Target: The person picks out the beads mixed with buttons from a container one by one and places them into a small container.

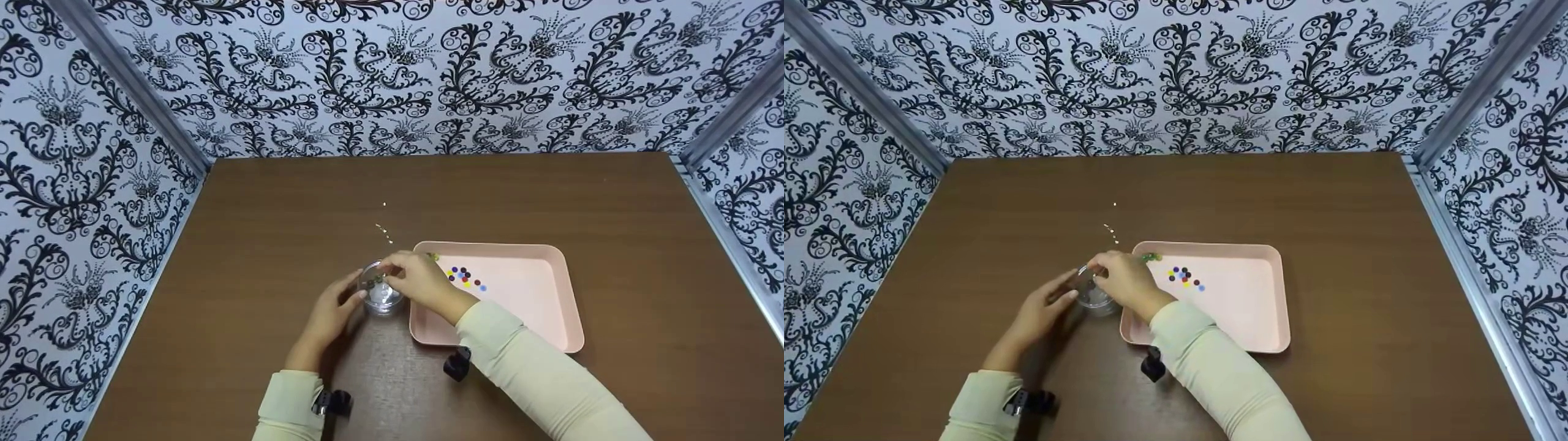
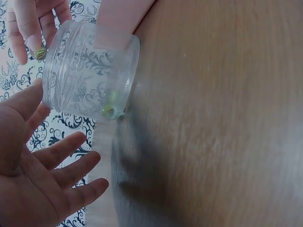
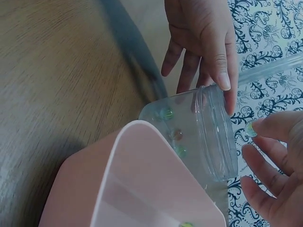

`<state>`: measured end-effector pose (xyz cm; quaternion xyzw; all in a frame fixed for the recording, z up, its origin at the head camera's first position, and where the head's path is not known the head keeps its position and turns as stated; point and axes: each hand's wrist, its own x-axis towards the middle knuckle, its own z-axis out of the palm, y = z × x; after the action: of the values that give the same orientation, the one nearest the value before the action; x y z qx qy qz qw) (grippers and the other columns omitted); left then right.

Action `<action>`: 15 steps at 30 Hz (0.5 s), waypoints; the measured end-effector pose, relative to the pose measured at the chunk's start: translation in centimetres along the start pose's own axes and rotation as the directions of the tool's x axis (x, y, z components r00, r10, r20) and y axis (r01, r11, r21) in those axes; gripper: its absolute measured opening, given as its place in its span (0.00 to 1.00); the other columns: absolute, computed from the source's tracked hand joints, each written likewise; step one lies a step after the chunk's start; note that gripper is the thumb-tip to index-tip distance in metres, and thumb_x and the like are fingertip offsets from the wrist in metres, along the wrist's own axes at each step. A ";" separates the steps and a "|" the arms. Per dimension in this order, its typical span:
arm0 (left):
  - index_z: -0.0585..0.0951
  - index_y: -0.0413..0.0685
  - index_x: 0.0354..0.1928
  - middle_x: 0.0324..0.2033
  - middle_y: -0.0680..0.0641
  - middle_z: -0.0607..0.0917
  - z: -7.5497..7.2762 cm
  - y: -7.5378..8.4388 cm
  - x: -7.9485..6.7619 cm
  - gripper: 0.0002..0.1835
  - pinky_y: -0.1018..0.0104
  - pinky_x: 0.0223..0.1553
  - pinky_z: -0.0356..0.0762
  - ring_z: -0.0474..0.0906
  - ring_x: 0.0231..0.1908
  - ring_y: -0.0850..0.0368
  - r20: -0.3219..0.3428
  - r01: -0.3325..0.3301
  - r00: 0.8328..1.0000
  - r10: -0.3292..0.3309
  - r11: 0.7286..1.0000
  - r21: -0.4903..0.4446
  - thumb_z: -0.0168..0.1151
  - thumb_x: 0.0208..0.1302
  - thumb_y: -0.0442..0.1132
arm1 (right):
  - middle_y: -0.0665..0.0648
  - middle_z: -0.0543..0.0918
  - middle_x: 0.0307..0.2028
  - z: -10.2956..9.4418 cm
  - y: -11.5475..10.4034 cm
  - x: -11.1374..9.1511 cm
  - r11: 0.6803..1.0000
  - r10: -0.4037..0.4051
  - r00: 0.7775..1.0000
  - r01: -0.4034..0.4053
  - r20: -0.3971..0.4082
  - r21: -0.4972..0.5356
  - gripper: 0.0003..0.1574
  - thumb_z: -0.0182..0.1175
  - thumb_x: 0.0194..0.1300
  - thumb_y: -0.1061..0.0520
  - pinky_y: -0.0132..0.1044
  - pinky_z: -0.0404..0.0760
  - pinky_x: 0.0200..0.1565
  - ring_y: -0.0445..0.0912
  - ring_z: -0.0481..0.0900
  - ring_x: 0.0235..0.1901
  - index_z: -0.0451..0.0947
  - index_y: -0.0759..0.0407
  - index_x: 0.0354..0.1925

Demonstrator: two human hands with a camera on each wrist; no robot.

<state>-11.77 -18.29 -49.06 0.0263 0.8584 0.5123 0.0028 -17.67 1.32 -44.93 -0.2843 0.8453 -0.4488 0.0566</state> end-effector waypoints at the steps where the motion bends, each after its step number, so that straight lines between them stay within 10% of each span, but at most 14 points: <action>1: 0.74 0.40 0.63 0.61 0.34 0.74 0.0 0.0 0.0 0.23 0.42 0.67 0.59 0.66 0.64 0.37 0.001 0.000 1.000 0.000 1.000 0.005 0.59 0.68 0.39 | 0.57 0.85 0.40 0.0 0.0 0.0 1.000 -0.007 1.000 0.007 -0.001 -0.006 0.11 0.64 0.58 0.68 0.40 0.82 0.44 0.49 0.82 0.39 0.82 0.66 0.41; 15: 0.74 0.41 0.64 0.62 0.34 0.73 0.0 -0.1 0.1 0.24 0.42 0.67 0.59 0.65 0.65 0.37 0.004 0.012 1.000 -0.012 1.000 0.010 0.59 0.68 0.39 | 0.56 0.82 0.54 -0.1 0.1 -0.1 0.991 -0.039 0.998 0.045 0.047 -0.130 0.22 0.67 0.58 0.59 0.49 0.71 0.62 0.53 0.74 0.58 0.81 0.58 0.53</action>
<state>-11.84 -18.32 -49.20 0.0225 0.8611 0.5079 0.0075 -17.63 1.51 -44.97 -0.3153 0.8652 -0.3870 0.0472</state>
